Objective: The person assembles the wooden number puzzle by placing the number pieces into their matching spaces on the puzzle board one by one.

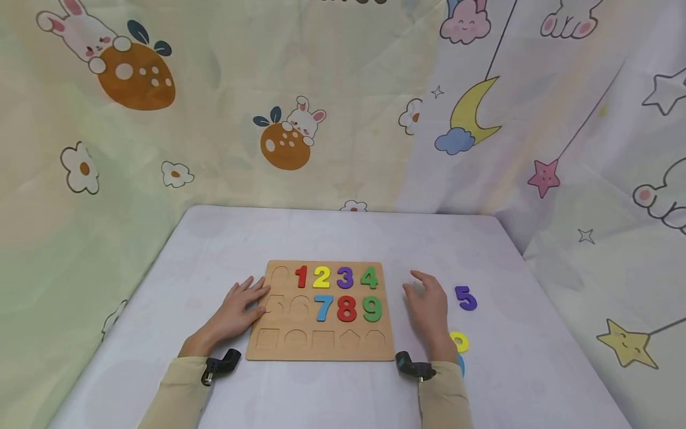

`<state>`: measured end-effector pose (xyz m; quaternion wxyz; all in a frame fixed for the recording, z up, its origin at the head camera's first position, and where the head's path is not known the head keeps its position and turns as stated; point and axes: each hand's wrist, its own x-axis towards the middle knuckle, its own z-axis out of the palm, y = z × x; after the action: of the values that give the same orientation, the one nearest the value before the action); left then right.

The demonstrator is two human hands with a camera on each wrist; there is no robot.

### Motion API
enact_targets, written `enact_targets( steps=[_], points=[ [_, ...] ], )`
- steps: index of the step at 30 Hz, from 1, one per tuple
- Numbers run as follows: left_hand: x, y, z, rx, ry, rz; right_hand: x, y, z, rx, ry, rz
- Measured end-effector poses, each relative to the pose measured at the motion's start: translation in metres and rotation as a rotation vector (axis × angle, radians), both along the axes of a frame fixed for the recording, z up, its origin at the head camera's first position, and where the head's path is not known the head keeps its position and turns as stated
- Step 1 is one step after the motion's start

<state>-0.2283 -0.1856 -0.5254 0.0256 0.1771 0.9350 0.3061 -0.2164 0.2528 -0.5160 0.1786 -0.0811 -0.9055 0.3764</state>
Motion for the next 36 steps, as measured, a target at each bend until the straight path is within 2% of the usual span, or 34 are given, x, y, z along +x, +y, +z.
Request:
enact_targets(
  steps=[4, 7, 10, 15, 18, 24, 29, 31, 36],
  points=[
    [0.001, 0.000, 0.001, 0.012, 0.000, -0.003, 0.001, 0.009, -0.001, -0.037, 0.055, -0.180],
    [0.002, -0.001, 0.002, 0.022, 0.006, -0.012, 0.003, 0.016, -0.002, -0.058, 0.105, -0.281],
    [0.002, -0.001, 0.001, 0.023, 0.014, -0.017, 0.004, 0.023, -0.004, -0.038, 0.149, -0.353],
    [0.002, -0.001, 0.001, 0.022, 0.021, -0.020, 0.004, 0.033, -0.005, -0.015, 0.233, -0.423],
    [0.003, -0.001, 0.002, 0.028, 0.024, -0.020, 0.006, 0.037, -0.002, -0.028, 0.247, -0.464],
    [0.003, -0.001, 0.000, 0.033, 0.053, -0.009, 0.010, 0.043, 0.006, -0.073, 0.202, -0.537],
    [0.002, -0.002, -0.001, 0.033, 0.070, -0.010, 0.011, 0.050, 0.004, -0.112, 0.144, -0.573],
    [0.002, -0.002, -0.002, 0.033, 0.063, -0.010, 0.011, 0.053, 0.002, -0.128, 0.097, -0.580],
    [0.001, -0.002, -0.002, 0.026, 0.044, -0.009, 0.011, 0.057, -0.001, -0.162, -0.093, -0.555]
  ],
)
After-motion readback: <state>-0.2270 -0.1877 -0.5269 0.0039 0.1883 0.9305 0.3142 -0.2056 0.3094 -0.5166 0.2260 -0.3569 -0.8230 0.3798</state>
